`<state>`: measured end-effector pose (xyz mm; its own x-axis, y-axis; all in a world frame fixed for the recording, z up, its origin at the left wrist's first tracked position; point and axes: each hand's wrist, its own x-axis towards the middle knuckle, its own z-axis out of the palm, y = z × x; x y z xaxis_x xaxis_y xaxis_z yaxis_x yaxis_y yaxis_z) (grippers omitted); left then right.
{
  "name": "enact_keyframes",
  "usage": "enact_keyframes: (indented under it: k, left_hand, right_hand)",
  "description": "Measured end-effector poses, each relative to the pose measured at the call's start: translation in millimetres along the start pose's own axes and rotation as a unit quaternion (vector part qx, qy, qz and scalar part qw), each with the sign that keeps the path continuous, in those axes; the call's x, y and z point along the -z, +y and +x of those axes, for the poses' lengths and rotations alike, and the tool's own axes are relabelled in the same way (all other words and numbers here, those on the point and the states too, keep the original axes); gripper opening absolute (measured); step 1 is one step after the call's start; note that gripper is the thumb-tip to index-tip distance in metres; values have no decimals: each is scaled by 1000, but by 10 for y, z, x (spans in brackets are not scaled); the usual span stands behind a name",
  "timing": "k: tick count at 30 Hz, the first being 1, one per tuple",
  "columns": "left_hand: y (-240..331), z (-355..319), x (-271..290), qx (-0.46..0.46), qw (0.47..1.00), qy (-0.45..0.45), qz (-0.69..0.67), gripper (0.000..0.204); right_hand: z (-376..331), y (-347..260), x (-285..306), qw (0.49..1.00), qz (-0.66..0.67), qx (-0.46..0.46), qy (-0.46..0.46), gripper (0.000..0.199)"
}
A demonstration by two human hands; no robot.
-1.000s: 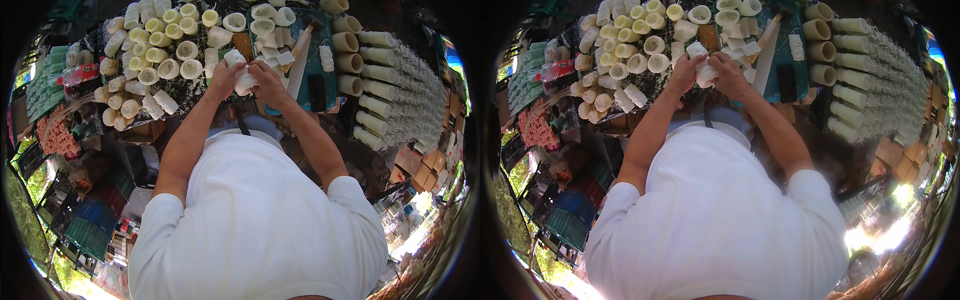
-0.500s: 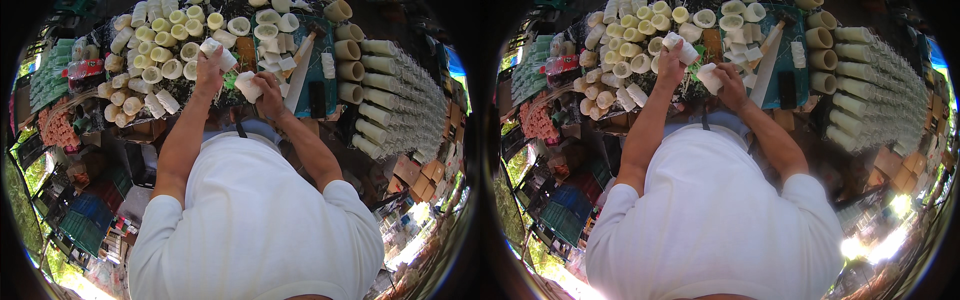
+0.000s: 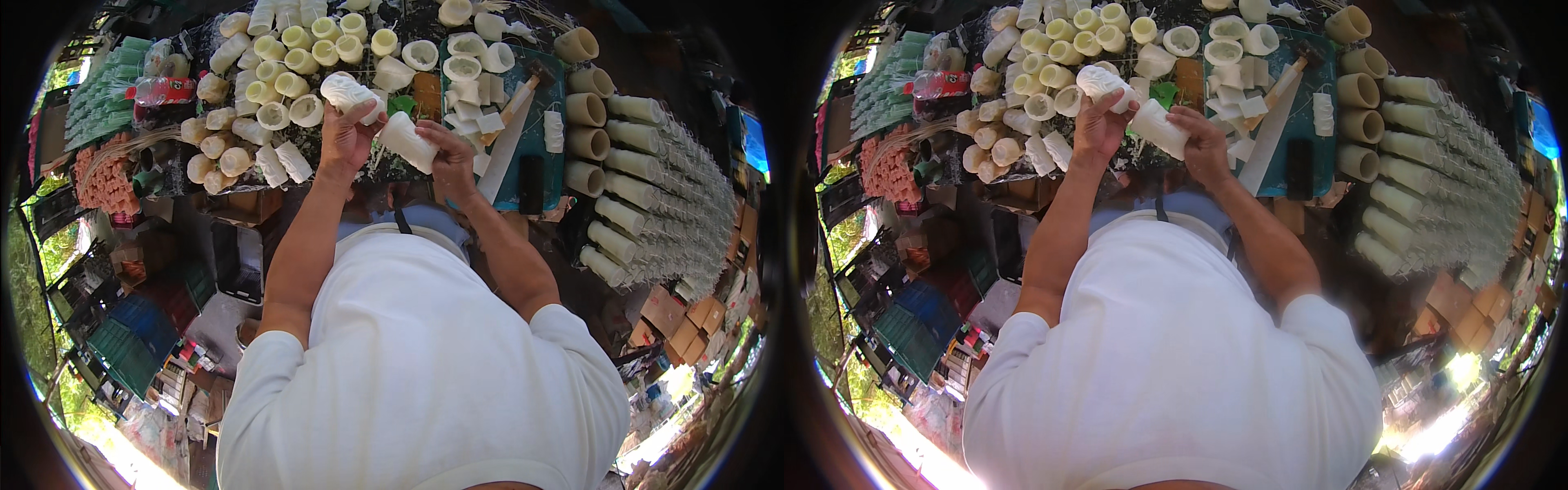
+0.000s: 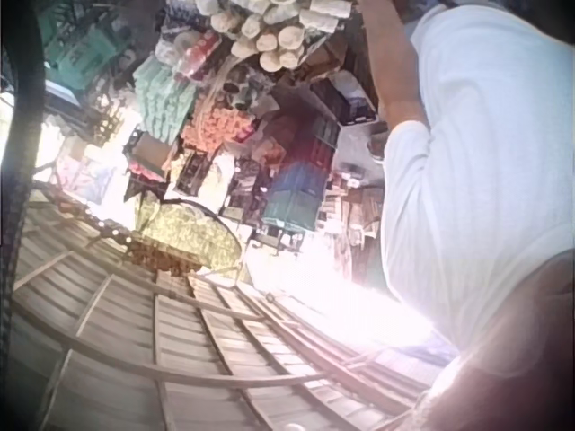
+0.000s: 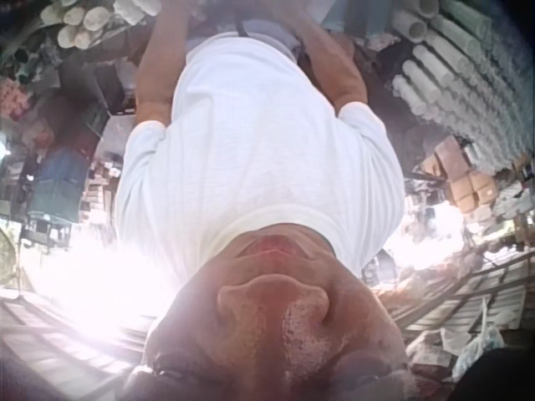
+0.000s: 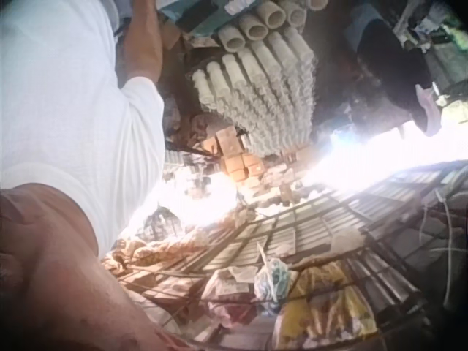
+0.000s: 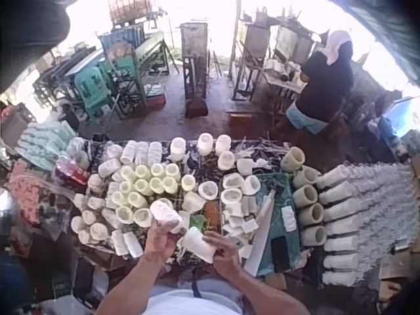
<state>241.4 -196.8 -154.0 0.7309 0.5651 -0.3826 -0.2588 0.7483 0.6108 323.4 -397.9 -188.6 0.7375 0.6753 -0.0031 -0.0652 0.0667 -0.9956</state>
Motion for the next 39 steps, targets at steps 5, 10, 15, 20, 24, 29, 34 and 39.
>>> enact_keyframes:
  k: [5,10,15,20,24,29,34,39]
  left_hand:
    - [159,-47,-79,13,998,-49,27,78]
    - [129,-104,-92,-23,997,-21,71,88]
    - [295,79,122,-143,979,-55,136,98]
    - [625,-26,18,-138,982,-61,112,89]
    - [807,-318,123,-78,994,-57,42,62]
    - [682,-774,591,-60,998,-11,14,47]
    - [526,-1208,955,0,993,104,-62,51]
    - [368,-1427,1378,-9,987,19,-158,58]
  right_hand:
    - [106,-244,118,999,-17,30,-35,66]
    - [164,-554,273,974,-187,82,-103,75]
    - [206,-596,430,959,-233,134,-88,65]
    - [285,-275,321,946,-308,100,-25,55]
    - [309,122,176,853,-498,145,-59,41]
    - [505,251,-522,918,-378,-67,-98,49]
    - [1056,656,-969,837,-503,-175,-122,110]
    - [1027,740,-843,862,-480,-135,-94,105]
